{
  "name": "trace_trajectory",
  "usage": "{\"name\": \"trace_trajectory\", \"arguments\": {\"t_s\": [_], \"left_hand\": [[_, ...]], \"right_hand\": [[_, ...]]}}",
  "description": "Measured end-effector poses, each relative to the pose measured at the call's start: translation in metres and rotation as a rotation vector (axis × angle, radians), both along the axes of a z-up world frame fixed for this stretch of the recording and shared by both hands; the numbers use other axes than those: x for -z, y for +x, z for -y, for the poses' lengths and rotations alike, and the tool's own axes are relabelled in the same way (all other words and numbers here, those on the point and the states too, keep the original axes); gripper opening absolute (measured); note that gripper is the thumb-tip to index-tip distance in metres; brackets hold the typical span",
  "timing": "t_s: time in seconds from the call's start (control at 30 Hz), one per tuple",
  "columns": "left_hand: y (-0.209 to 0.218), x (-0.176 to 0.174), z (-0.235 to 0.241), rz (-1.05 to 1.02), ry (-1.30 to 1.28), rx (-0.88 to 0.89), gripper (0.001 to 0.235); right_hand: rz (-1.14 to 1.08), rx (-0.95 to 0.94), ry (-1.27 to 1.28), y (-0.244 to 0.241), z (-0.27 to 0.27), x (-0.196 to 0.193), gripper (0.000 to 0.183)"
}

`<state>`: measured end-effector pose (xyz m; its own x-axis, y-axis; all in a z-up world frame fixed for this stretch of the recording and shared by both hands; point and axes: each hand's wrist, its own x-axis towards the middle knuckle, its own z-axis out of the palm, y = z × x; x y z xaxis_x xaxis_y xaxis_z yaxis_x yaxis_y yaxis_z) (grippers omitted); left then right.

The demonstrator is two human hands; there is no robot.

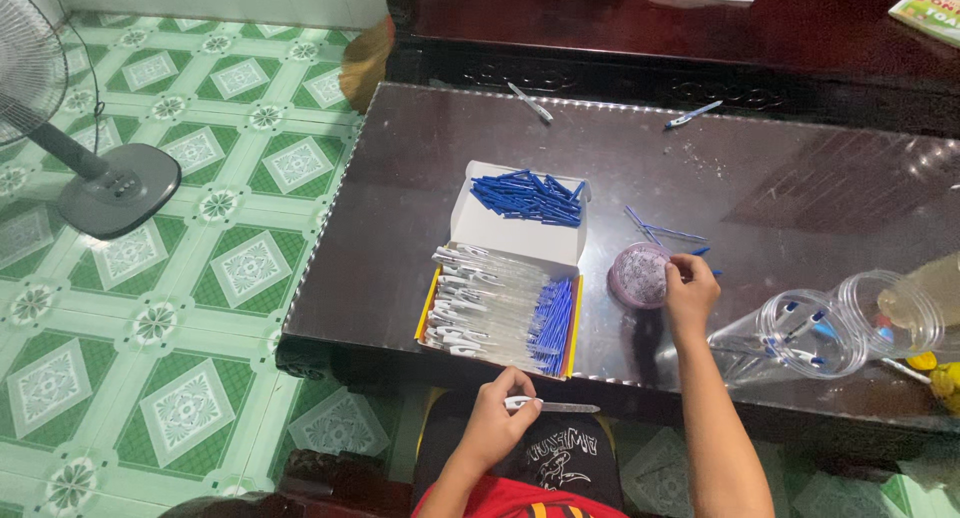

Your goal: The person assembles blue pens by inserting ink cartridges into clear plastic barrels. They pick up a barrel and a cartridge, insert the cartridge, and then place the completed pen into a clear plastic container on the table. The process is repeated multiple times using parts from a box and a small container.

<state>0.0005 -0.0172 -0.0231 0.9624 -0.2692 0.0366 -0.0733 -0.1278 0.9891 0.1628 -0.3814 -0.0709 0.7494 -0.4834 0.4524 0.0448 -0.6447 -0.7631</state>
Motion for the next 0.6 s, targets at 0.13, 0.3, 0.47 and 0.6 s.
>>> {"name": "trace_trajectory", "arguments": {"t_s": [0.13,0.3,0.47,0.6], "left_hand": [[-0.001,-0.014,-0.002,-0.010,-0.012,-0.018,0.014],[-0.001,-0.014,-0.002,0.008,-0.023,-0.056,0.016],[0.001,-0.018,0.003,0.069,-0.105,0.022,0.010],[-0.002,-0.017,0.003,0.205,-0.117,0.224,0.044]], "right_hand": [[0.044,0.027,-0.031,0.000,-0.001,-0.007,0.009],[0.117,0.061,0.141,-0.008,-0.017,-0.028,0.008],[-0.047,-0.322,0.215,-0.131,-0.136,-0.094,0.008],[0.177,-0.539,0.275,-0.198,-0.207,-0.091,0.005]]}}
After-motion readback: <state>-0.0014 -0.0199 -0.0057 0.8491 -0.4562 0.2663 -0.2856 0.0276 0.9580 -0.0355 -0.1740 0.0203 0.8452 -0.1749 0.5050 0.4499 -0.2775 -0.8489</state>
